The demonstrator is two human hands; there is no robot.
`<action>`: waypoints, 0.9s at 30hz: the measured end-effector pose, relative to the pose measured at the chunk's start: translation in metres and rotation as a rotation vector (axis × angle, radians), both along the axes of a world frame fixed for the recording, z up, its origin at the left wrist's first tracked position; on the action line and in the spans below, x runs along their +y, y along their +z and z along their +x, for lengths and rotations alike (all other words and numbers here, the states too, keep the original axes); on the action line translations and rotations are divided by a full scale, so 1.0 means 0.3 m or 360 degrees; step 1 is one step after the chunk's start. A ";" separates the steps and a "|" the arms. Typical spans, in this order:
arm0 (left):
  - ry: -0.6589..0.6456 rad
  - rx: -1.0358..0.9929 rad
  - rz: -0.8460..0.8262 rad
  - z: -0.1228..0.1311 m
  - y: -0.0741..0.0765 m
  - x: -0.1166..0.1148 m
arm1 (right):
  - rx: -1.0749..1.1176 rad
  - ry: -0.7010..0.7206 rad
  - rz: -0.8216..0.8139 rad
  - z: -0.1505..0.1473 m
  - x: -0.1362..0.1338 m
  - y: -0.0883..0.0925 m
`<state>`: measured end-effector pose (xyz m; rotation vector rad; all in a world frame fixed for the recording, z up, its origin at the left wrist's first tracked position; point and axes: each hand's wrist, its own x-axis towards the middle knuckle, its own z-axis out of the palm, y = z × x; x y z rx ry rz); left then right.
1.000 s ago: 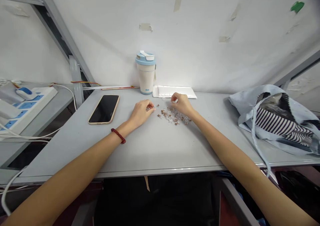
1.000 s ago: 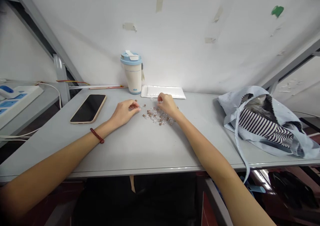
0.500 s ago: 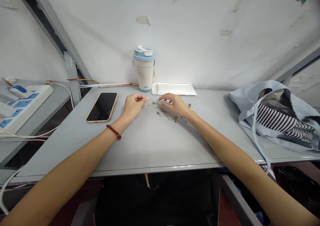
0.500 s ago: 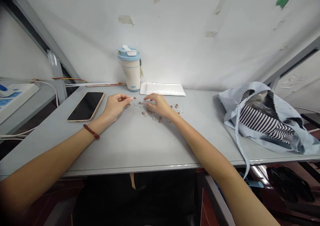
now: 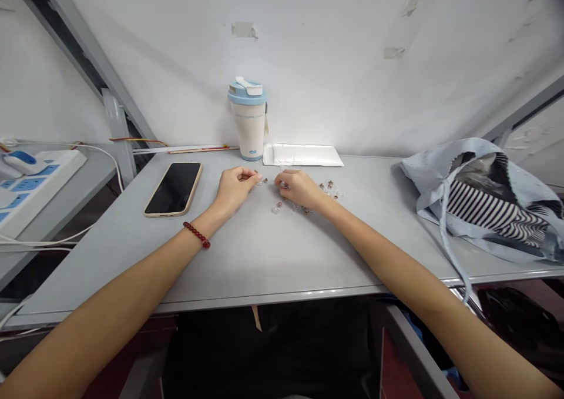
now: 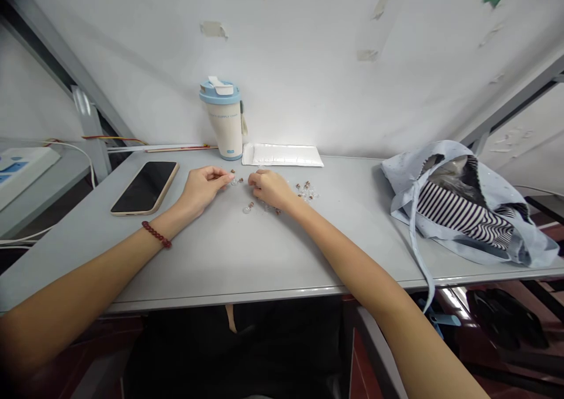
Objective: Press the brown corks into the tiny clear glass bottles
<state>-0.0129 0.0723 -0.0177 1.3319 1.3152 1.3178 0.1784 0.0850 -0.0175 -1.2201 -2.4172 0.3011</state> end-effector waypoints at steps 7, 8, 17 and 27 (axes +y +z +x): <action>-0.0244 -0.0034 -0.0021 0.007 0.000 -0.012 | 0.0476 -0.0088 -0.0093 -0.009 -0.017 0.008; -0.0262 -0.0040 -0.0019 0.009 0.002 -0.015 | 0.0541 -0.0065 -0.0075 -0.015 -0.023 0.010; -0.0417 -0.0096 -0.0080 0.007 0.030 -0.038 | 0.0611 0.0123 0.0201 -0.048 -0.051 0.007; -0.0219 -0.0008 -0.0118 0.024 0.060 -0.073 | 0.0303 0.0074 0.0642 -0.081 -0.068 -0.010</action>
